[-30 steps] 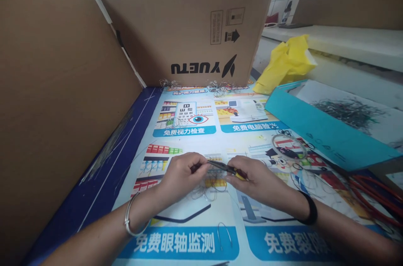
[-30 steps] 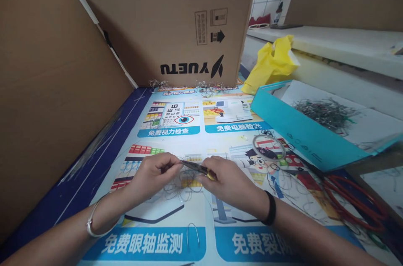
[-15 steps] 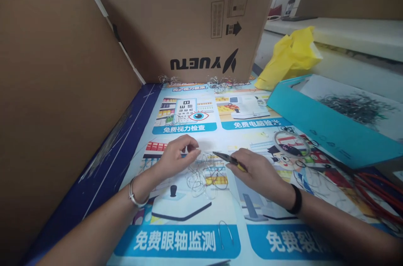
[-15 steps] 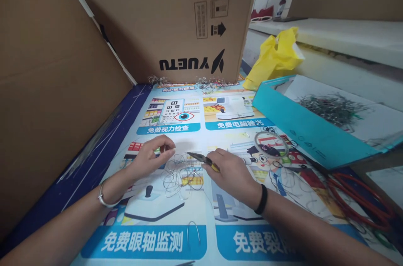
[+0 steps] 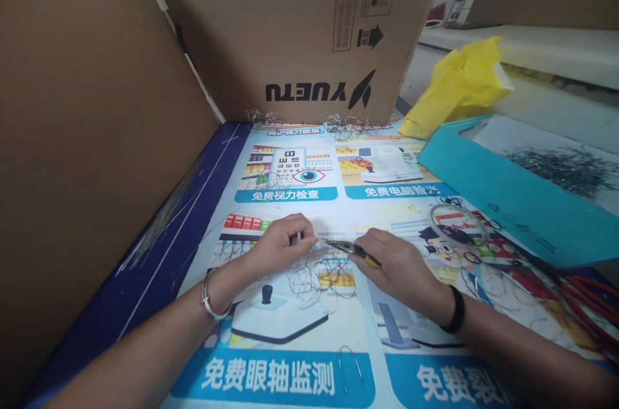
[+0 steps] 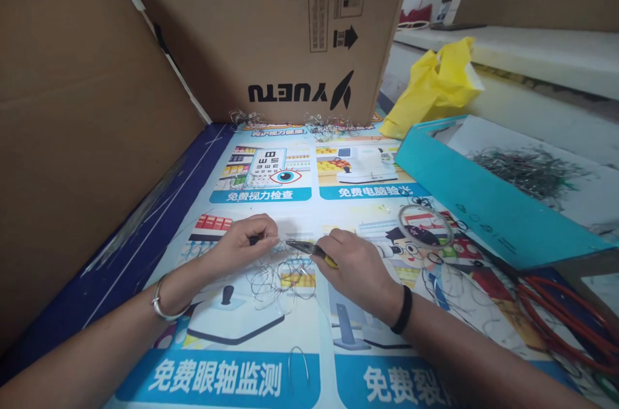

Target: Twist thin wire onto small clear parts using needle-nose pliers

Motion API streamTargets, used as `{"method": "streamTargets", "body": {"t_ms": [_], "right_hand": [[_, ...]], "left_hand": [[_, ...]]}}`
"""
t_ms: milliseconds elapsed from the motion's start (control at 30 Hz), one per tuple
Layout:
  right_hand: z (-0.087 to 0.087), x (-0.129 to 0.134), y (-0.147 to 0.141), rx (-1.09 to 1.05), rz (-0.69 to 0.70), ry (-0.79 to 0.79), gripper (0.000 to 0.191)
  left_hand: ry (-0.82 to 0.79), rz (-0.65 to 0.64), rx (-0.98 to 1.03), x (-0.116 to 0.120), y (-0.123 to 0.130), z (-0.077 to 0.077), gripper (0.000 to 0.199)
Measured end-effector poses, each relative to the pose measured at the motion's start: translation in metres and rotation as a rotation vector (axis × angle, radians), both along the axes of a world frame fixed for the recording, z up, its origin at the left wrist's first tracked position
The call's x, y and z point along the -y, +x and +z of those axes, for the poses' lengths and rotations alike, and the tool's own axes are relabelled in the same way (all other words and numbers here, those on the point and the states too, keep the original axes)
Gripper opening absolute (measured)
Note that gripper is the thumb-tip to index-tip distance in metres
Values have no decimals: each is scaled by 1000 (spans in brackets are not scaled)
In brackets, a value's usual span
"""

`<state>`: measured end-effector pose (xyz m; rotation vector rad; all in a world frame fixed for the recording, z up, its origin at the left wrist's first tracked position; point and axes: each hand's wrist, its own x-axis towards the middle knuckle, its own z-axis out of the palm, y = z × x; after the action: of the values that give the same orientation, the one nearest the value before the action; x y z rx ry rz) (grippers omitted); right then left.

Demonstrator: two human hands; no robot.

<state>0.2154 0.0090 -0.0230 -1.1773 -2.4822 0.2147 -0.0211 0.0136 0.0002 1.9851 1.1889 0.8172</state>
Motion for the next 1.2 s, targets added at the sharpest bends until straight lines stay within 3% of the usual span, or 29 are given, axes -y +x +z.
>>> {"method": "streamTargets", "body": {"t_ms": [167, 733, 1200], "right_hand": [[2, 0, -1, -22, 20, 19, 18], [2, -1, 0, -41, 26, 21, 20], [0, -2, 0, 90, 63, 315, 17]], "left_hand": [[-102, -17, -16, 5, 3, 3, 15], [-64, -49, -116, 8, 3, 4, 18], [-76, -37, -198, 6, 2, 0, 17]]}}
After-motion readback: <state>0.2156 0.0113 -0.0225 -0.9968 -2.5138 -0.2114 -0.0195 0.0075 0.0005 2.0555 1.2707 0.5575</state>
